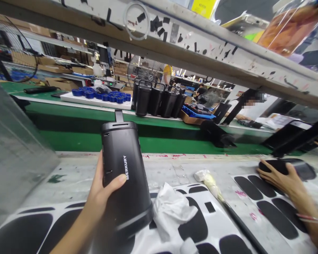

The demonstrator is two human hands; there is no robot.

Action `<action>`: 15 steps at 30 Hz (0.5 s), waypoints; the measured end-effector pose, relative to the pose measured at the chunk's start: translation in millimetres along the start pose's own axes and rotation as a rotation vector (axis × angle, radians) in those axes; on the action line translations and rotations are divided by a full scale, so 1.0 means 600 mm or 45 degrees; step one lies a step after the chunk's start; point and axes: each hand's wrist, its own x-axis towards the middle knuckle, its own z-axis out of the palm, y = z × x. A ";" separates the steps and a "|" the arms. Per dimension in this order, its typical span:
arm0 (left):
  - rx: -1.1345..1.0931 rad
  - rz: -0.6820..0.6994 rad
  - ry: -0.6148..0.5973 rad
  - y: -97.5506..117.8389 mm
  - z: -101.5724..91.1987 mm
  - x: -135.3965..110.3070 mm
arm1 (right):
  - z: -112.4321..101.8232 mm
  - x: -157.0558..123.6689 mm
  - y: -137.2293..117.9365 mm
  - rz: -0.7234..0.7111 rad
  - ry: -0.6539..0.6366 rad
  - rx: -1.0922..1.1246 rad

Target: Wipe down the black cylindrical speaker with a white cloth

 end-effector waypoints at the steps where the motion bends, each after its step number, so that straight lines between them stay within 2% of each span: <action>1: -0.013 -0.007 0.002 0.000 0.000 0.000 | -0.002 0.003 0.011 0.013 -0.003 0.069; 5: -0.036 -0.013 -0.005 -0.002 0.000 -0.001 | -0.010 0.012 0.043 0.067 -0.035 0.248; 9: -0.027 0.001 -0.016 -0.004 -0.001 -0.001 | -0.015 0.016 0.053 0.089 -0.038 0.297; 12: -0.019 0.007 -0.001 -0.003 -0.001 -0.001 | -0.011 0.012 0.035 0.046 -0.015 0.269; 15: -0.032 -0.010 -0.005 0.000 0.001 -0.002 | 0.004 -0.003 -0.014 -0.054 0.023 0.185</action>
